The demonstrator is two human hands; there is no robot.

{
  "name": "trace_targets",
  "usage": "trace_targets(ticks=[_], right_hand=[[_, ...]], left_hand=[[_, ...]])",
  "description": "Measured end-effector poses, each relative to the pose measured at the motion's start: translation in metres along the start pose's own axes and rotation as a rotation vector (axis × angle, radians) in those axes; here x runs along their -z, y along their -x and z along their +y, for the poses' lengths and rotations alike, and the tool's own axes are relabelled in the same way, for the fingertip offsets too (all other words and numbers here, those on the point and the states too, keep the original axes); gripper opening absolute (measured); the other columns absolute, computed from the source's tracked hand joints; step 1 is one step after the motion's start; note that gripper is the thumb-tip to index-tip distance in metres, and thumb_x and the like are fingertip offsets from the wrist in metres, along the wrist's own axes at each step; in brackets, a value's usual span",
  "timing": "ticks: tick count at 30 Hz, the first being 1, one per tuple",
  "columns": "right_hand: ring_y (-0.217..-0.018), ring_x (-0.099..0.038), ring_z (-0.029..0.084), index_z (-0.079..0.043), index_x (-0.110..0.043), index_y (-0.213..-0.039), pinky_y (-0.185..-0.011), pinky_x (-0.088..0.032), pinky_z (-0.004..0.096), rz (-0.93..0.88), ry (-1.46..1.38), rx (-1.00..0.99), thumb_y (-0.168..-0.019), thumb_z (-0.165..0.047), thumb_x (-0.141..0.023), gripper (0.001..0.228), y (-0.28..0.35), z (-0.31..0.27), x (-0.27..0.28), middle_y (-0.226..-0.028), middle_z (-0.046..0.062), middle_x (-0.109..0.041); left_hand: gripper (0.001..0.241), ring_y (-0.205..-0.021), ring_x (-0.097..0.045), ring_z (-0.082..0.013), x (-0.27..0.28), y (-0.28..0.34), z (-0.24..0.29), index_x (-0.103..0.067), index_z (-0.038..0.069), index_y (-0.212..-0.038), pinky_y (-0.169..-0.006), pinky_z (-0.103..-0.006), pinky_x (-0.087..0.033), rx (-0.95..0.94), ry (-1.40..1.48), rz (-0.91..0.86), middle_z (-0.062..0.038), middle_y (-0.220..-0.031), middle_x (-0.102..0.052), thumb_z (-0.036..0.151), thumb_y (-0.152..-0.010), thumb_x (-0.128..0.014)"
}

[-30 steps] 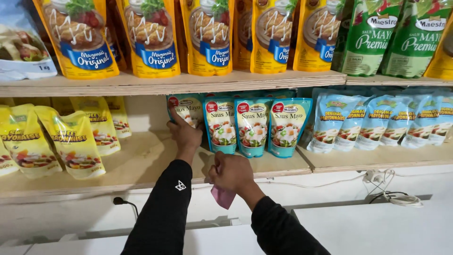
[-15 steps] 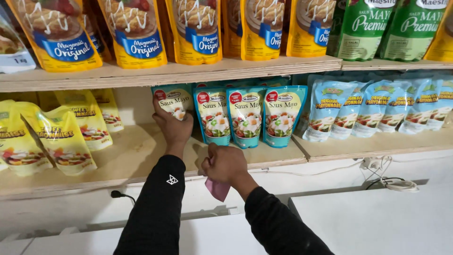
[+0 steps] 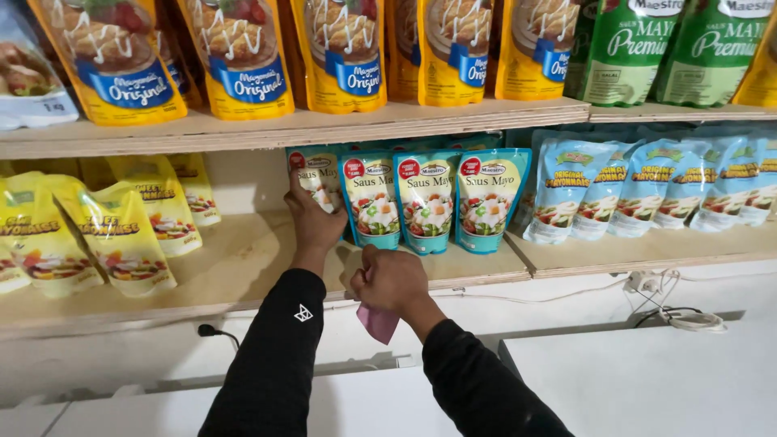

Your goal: Organizing and arranging pouches of mayonnaise and sauce on a wooden shelf above chest freezers.

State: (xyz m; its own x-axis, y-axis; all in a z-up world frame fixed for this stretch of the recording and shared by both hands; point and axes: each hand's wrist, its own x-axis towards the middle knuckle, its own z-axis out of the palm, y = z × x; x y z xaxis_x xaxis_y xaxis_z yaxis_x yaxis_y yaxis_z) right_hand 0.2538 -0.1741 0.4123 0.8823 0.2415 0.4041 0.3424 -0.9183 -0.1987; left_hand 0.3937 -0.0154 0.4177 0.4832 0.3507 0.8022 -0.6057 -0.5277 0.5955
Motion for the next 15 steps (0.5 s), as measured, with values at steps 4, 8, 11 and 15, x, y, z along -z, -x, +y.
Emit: trace_targets(ticks=[4, 8, 11, 15], right_hand=[[-0.1, -0.071, 0.037, -0.021, -0.058, -0.098, -0.087, -0.056, 0.051, -0.022, 0.0, -0.002, -0.086, -0.055, -0.049, 0.038, 0.003, -0.003, 0.007, -0.09, 0.012, -0.072], [-0.101, -0.071, 0.037, -0.02, -0.059, -0.101, -0.088, -0.056, 0.051, -0.019, -0.021, 0.002, -0.087, -0.056, -0.048, 0.04, 0.004, -0.001, 0.009, -0.092, 0.012, -0.072], [-0.101, -0.072, 0.036, -0.021, -0.059, -0.1, -0.088, -0.056, 0.05, -0.033, -0.014, 0.017, -0.086, -0.059, -0.048, 0.042, 0.004, 0.0, 0.008, -0.093, 0.011, -0.073], [-0.1, -0.073, 0.035, -0.02, -0.06, -0.101, -0.085, -0.057, 0.05, -0.038, -0.021, 0.025, -0.09, -0.057, -0.043, 0.042, 0.009, 0.0, 0.014, -0.093, 0.011, -0.073]], left_hand=[[0.121, -0.136, -0.04, -0.0566, 0.012, 0.002, 0.017, -0.008, 0.017, -0.163, -0.116, -0.064, -0.037, 0.071, -0.042, -0.069, -0.029, -0.141, -0.031, 0.018, -0.069, -0.085], [0.123, -0.138, -0.031, -0.0688, 0.034, 0.016, 0.029, 0.006, 0.023, -0.167, -0.113, -0.0738, -0.031, 0.212, -0.31, -0.165, -0.039, -0.158, -0.013, 0.026, -0.076, -0.077], [0.095, -0.142, -0.032, -0.0579, 0.054, 0.044, 0.013, -0.018, 0.018, -0.163, -0.113, -0.0743, -0.027, 0.207, -0.621, -0.39, -0.031, -0.158, -0.026, 0.04, -0.084, -0.066], [0.043, -0.121, -0.064, -0.0325, 0.104, 0.107, 0.047, -0.067, 0.019, -0.133, -0.11, -0.0612, -0.039, -0.068, -0.629, -0.417, -0.009, -0.125, -0.068, 0.043, -0.101, -0.051]])
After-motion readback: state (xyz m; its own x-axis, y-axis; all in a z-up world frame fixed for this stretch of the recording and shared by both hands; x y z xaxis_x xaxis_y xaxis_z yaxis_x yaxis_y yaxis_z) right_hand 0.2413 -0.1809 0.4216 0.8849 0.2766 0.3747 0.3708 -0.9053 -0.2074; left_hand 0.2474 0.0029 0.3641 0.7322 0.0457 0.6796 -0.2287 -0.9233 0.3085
